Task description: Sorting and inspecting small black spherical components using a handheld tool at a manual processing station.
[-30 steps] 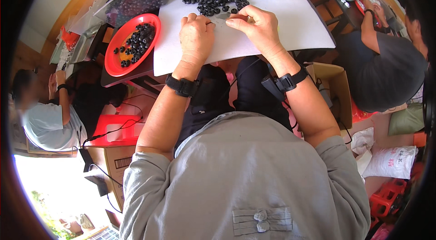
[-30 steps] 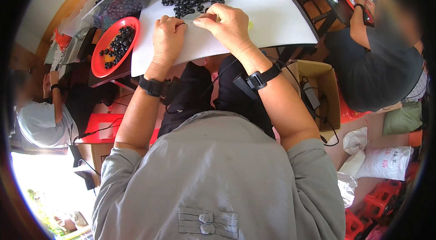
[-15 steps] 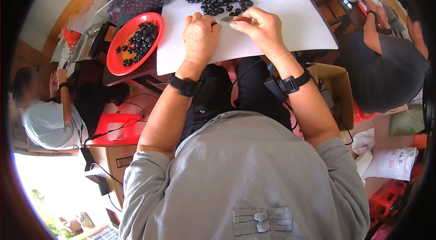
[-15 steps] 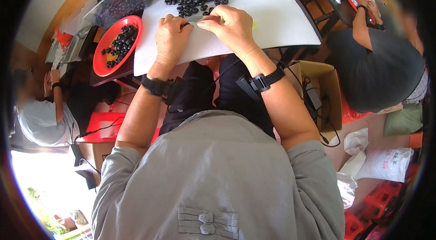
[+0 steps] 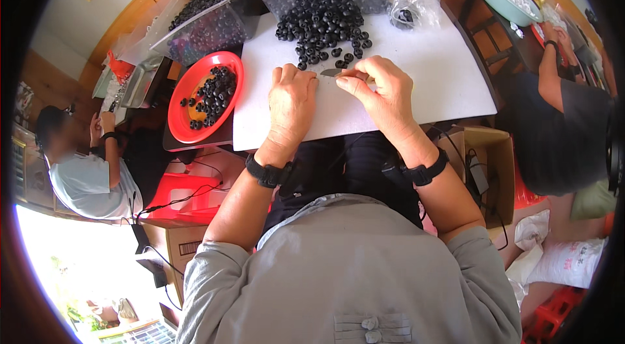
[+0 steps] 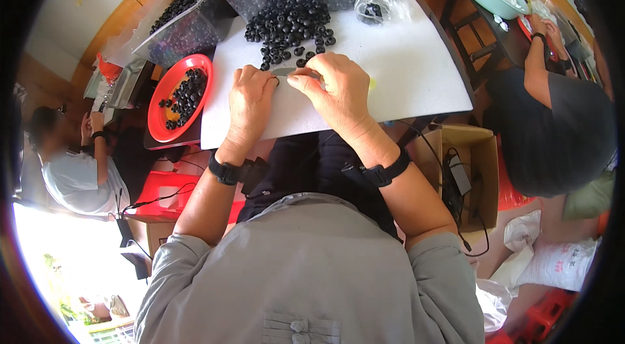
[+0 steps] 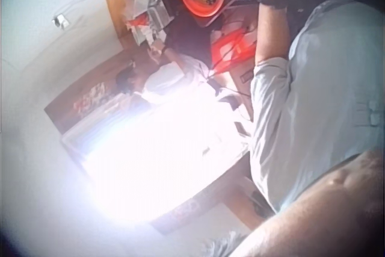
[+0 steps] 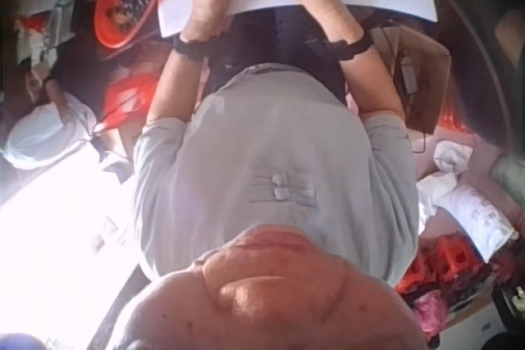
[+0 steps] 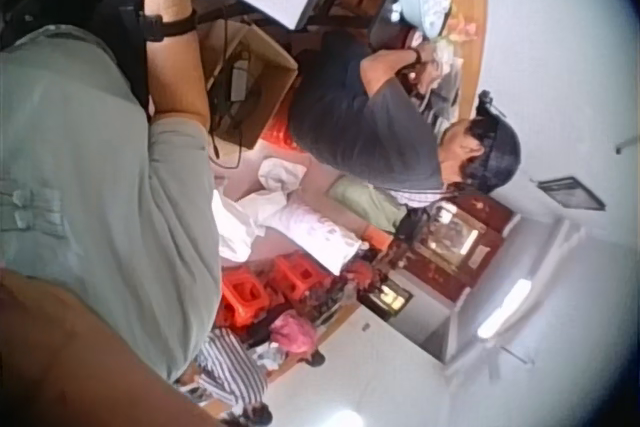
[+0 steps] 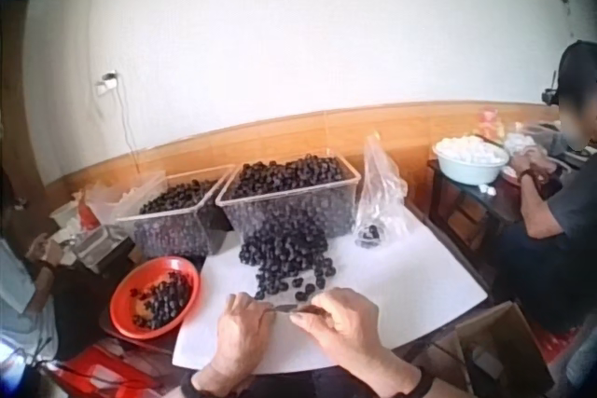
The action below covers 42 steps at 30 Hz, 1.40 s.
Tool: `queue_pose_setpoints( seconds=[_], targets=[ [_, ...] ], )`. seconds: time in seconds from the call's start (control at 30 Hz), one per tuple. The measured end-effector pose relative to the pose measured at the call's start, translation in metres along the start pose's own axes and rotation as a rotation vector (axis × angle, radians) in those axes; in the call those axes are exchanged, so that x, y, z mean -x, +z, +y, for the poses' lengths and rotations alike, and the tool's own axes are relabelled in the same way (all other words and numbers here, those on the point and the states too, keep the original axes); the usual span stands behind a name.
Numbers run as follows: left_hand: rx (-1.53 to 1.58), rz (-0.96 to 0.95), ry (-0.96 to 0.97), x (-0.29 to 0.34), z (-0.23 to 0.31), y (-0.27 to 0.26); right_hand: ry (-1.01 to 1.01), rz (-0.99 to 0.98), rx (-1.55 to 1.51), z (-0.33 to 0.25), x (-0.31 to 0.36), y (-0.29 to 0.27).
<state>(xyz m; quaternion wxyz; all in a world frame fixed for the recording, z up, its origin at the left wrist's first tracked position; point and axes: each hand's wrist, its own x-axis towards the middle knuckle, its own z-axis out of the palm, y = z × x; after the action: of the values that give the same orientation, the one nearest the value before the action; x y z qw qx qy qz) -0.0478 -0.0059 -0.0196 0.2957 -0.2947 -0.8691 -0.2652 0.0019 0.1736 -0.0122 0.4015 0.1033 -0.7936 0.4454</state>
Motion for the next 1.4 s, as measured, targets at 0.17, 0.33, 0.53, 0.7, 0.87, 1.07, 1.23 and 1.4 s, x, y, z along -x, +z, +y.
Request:
queue_pose_setpoints(
  seconds=[0.17, 0.33, 0.53, 0.7, 0.87, 1.07, 1.23, 1.4],
  targets=[
    [0.008, 0.003, -0.036, 0.002, 0.000, -0.003, -0.021, -0.058, 0.058, -0.002, -0.001, 0.003],
    [0.074, 0.014, -0.088, 0.003, 0.000, -0.004, 0.017, -0.052, 0.010, -0.004, -0.002, 0.003],
    [0.051, -0.026, 0.005, 0.000, 0.000, -0.003, 0.006, -0.025, -0.004, -0.002, -0.002, 0.002],
    [0.022, -0.058, 0.044, -0.002, 0.000, -0.002, -0.026, -0.003, 0.024, 0.002, 0.000, 0.000],
    [0.026, -0.068, 0.050, 0.001, 0.000, -0.004, -0.027, 0.002, 0.006, 0.002, 0.002, 0.002],
    [0.101, -0.049, 0.010, 0.002, 0.000, -0.008, -0.005, -0.031, 0.024, -0.003, 0.003, 0.001],
    [0.224, -0.053, -0.059, 0.003, 0.000, -0.009, -0.017, -0.055, 0.053, 0.001, 0.004, 0.000],
    [0.247, -0.087, -0.062, 0.001, 0.001, -0.014, -0.088, -0.069, 0.078, -0.001, 0.004, -0.003]
  ],
)
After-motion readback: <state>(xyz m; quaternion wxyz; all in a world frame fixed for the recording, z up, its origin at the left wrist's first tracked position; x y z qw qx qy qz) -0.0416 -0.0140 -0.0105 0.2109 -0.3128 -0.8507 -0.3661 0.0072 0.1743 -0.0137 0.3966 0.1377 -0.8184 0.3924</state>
